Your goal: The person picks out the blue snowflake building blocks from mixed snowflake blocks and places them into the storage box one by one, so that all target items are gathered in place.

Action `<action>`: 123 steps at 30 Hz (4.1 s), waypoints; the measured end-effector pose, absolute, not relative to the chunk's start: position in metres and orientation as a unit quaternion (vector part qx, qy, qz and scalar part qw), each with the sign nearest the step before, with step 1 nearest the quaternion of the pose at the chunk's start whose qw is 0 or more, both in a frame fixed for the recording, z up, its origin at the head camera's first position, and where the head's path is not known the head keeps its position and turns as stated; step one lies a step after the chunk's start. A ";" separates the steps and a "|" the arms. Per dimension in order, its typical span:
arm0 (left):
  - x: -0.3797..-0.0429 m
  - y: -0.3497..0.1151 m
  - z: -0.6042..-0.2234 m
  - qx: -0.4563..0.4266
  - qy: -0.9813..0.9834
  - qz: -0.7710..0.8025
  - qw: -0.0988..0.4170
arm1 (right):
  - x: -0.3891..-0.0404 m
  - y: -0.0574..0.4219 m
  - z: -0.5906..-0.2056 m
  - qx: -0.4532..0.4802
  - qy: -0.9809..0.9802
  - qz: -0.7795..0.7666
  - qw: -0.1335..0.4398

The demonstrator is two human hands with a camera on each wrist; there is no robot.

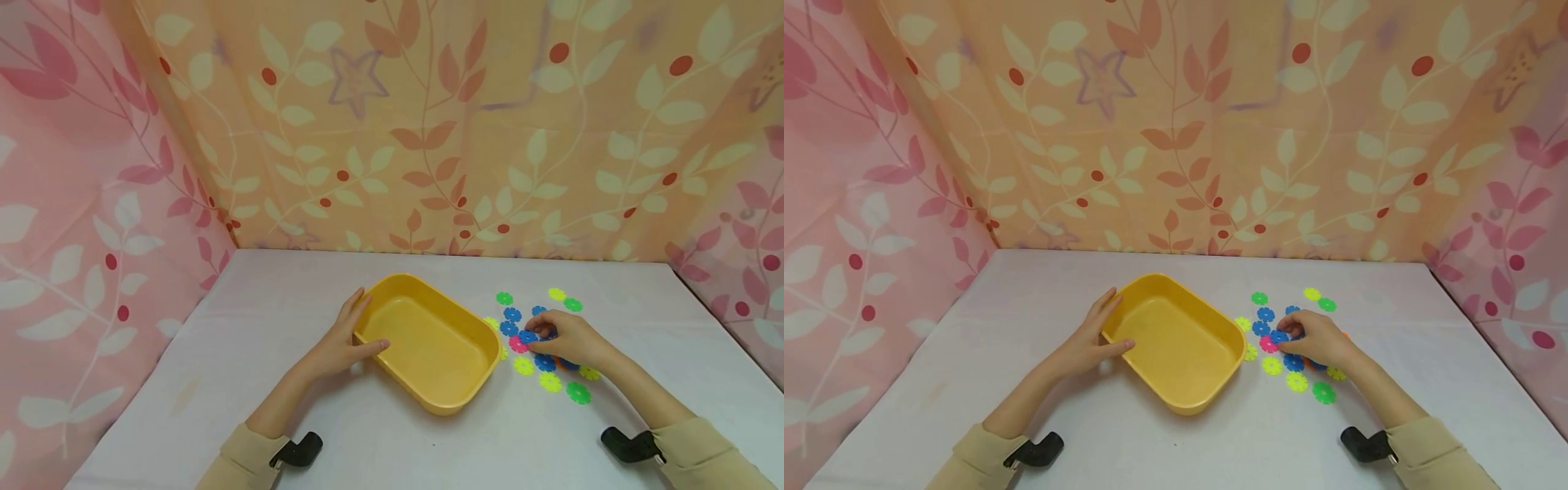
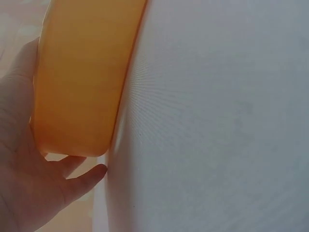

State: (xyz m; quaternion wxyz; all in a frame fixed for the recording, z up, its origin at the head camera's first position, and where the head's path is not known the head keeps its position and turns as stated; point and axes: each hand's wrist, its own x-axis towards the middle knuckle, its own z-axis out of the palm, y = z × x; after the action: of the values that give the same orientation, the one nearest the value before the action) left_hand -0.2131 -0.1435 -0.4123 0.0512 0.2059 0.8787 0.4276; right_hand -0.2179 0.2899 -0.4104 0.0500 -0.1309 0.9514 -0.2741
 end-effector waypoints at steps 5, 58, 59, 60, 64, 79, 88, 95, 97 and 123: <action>-0.213 -0.144 -0.413 0.205 0.879 0.428 0.046 | -0.218 0.288 -0.410 -0.148 0.952 -0.264 0.039; -0.212 -0.142 -0.414 0.193 0.879 0.435 0.032 | -0.240 0.168 -0.340 -0.213 0.845 -0.477 0.115; -0.212 -0.142 -0.414 0.191 0.878 0.438 0.032 | -0.243 0.161 -0.339 -0.221 0.843 -0.477 0.116; -0.212 -0.142 -0.414 0.189 0.878 0.440 0.032 | -0.246 0.154 -0.337 -0.228 0.841 -0.476 0.118; -0.213 -0.141 -0.417 0.185 0.877 0.442 0.034 | -0.257 0.130 -0.333 -0.247 0.834 -0.476 0.132; -0.212 -0.139 -0.415 0.192 0.873 0.446 0.040 | -0.291 0.067 -0.361 -0.309 0.850 -0.393 0.166; -0.211 -0.141 -0.416 0.189 0.873 0.447 0.042 | -0.291 0.051 -0.376 -0.349 0.870 -0.287 0.200; -0.211 -0.142 -0.418 0.196 0.872 0.447 0.042 | -0.291 0.047 -0.387 -0.365 0.867 -0.271 0.202; -0.212 -0.142 -0.418 0.197 0.870 0.450 0.042 | -0.291 0.046 -0.389 -0.377 0.862 -0.277 0.194; -0.212 -0.142 -0.419 0.198 0.870 0.450 0.036 | -0.284 0.042 -0.391 -0.352 0.857 -0.331 0.181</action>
State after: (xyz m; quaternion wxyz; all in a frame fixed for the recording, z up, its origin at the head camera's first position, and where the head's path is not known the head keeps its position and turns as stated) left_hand -0.2124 -0.1417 -0.4188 0.0358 0.1980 0.8701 0.4500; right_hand -0.2841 0.0417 -0.3913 0.1807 -0.3519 0.8567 -0.3311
